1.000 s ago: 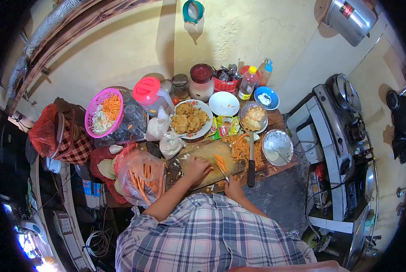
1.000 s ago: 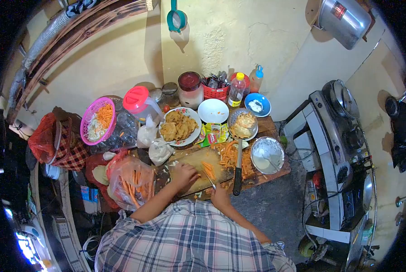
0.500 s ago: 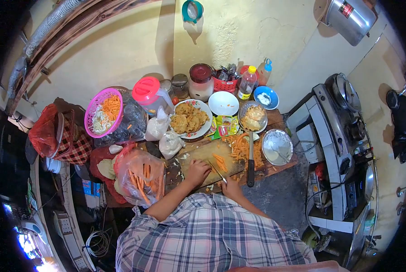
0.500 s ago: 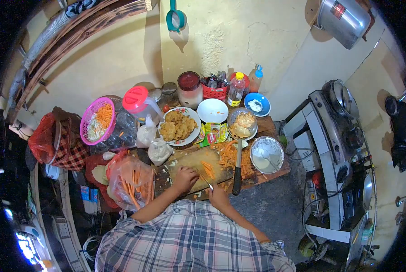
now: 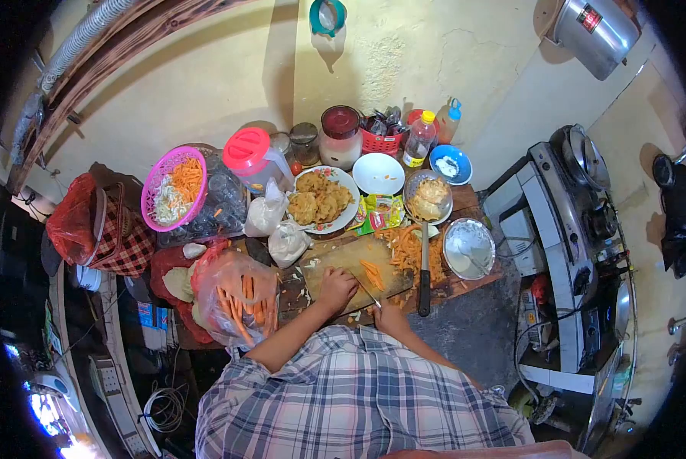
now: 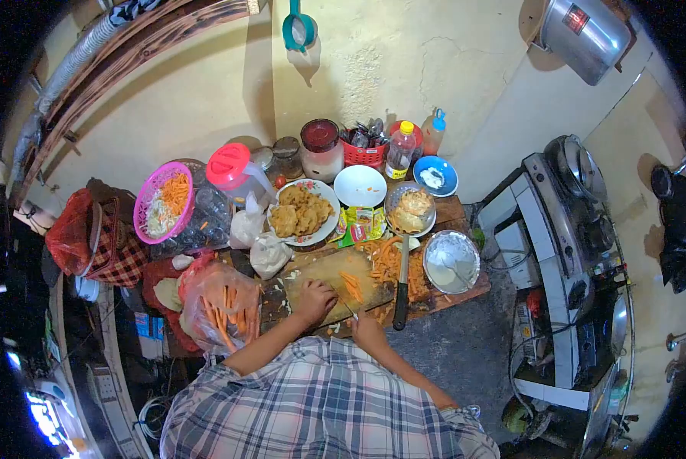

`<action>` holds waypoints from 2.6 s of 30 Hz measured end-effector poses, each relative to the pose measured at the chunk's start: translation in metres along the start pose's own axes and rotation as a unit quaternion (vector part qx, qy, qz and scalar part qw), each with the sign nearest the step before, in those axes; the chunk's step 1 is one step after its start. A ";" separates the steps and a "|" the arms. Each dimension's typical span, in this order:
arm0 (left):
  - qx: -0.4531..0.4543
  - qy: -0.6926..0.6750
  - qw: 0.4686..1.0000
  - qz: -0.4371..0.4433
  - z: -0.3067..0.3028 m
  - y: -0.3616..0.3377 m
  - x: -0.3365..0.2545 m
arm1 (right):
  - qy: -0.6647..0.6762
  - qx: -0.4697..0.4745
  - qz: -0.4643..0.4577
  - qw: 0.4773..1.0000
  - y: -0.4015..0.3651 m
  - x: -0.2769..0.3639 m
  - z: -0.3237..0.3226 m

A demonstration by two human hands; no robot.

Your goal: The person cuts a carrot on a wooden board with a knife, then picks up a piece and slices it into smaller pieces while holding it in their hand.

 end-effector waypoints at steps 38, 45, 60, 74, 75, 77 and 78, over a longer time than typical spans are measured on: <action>0.008 0.014 1.000 -0.016 -0.003 0.002 -0.002 | 0.022 0.006 0.082 0.996 0.006 -0.010 0.013; 0.006 0.013 1.000 -0.021 0.002 0.001 0.001 | 0.007 0.014 0.063 0.998 0.007 -0.008 0.018; -0.007 0.022 1.000 -0.019 0.001 0.000 0.001 | 0.004 0.004 0.050 0.999 0.011 -0.003 0.017; -0.024 0.019 0.999 -0.027 0.004 -0.002 0.001 | 0.003 0.028 0.078 0.997 0.016 0.005 0.013; -0.024 0.020 0.999 -0.026 0.003 -0.002 0.001 | 0.003 0.026 0.078 0.997 0.015 0.003 0.016; 0.018 0.000 0.994 -0.105 0.008 0.001 0.019 | -0.027 0.016 0.076 0.997 0.014 -0.004 0.017; 0.016 0.001 0.994 -0.105 0.001 0.003 0.020 | -0.028 0.016 0.074 0.997 0.014 -0.006 0.015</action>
Point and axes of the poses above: each hand's wrist, its own y-axis towards the middle knuckle, its own z-axis out of the palm, x = y × z, the point moved 10 cm from there along y, towards the middle knuckle, and after that the axes turned 13 degrees about -z, right-handed, at the moved point
